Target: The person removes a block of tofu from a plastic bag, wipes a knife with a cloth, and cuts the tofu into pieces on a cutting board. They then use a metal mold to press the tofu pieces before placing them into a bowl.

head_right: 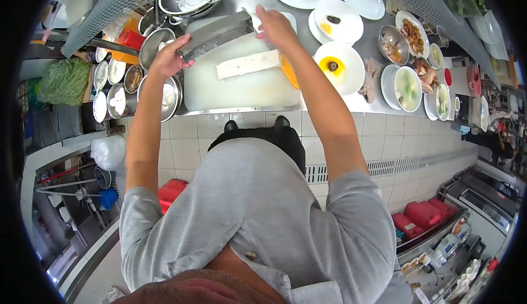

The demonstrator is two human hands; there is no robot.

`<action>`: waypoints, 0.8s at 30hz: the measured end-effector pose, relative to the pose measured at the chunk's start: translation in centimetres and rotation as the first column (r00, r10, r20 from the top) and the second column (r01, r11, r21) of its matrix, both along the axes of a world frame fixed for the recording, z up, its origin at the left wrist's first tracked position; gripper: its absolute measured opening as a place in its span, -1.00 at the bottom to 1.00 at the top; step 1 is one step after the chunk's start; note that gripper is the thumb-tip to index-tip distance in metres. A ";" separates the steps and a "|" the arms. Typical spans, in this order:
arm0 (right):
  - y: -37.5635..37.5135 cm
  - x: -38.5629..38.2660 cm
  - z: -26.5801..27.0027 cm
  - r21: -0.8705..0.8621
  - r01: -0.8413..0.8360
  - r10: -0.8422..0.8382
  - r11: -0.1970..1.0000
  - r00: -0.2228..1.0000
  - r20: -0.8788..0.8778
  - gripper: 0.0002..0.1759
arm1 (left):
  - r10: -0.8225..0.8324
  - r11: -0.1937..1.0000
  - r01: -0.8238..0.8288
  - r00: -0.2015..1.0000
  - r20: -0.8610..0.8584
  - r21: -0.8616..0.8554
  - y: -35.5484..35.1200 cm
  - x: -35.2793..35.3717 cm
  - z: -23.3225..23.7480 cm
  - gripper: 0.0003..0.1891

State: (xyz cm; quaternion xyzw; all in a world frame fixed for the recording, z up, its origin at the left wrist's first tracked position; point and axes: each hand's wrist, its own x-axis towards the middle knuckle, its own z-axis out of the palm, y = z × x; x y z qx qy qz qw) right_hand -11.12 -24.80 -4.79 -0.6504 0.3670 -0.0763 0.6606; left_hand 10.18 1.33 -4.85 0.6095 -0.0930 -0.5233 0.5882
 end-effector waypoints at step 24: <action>6.5 -14.1 -5.2 -0.524 -0.205 -0.076 0.826 0.883 -0.464 -0.31 | -0.580 0.775 0.304 -0.008 0.815 0.554 -4.0 -10.0 -2.9 -0.12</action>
